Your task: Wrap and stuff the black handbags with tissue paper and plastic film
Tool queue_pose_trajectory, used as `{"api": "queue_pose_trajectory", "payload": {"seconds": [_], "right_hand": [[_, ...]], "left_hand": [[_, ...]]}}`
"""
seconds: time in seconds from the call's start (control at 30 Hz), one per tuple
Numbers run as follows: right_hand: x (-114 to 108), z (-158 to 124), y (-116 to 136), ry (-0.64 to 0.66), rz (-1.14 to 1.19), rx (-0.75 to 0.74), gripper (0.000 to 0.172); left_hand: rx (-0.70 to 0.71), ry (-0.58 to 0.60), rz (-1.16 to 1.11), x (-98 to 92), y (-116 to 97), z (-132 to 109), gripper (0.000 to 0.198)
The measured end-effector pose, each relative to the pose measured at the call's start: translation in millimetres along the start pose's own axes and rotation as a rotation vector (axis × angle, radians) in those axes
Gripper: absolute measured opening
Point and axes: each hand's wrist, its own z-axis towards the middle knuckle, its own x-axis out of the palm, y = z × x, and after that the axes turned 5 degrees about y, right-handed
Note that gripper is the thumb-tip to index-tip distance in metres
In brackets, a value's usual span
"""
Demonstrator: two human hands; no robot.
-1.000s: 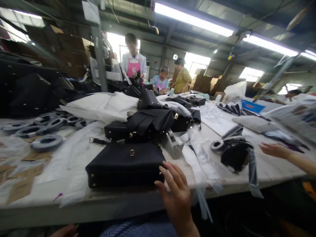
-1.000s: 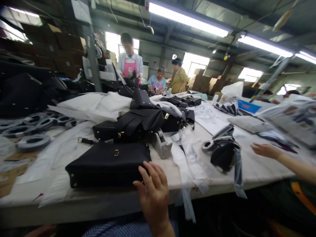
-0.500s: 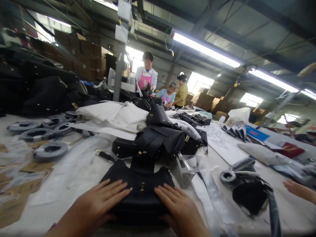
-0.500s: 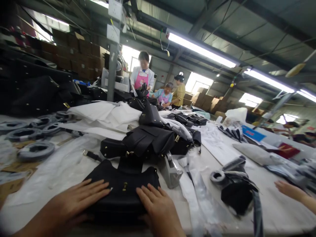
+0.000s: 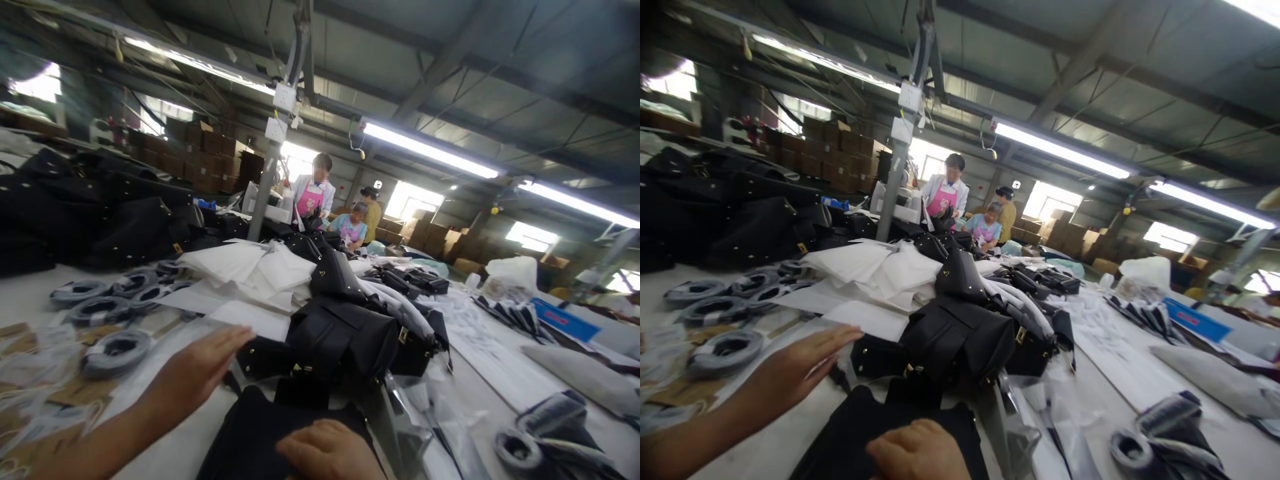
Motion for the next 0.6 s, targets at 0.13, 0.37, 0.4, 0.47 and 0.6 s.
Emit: {"api": "queue_pose_trajectory", "payload": {"seconds": [0.13,0.37,0.4,0.47,0.6], "right_hand": [[16.2,-8.5,-18.1,0.052,0.014,0.085,0.034],[-26.2,-30.5,-19.7,0.051,0.178,0.303,0.027],[-34.4,-30.9,-17.9,0.040,0.204,0.353,0.027],[-46.8,-29.9,-15.7,-0.011,0.240,0.452,0.026],[-54.4,-24.9,-16.2,-0.043,0.280,0.577,0.027]], "left_hand": [[-0.053,0.136,0.092,16.3,50.8,54.1,0.067],[-0.089,0.325,-0.048,-8.7,83.8,103.2,0.043],[-0.090,0.329,-0.070,-19.2,86.5,108.9,0.047],[-0.097,0.335,-0.103,-36.6,89.5,117.3,0.052],[-0.087,0.400,-0.156,-39.5,83.1,111.8,0.044]]}}
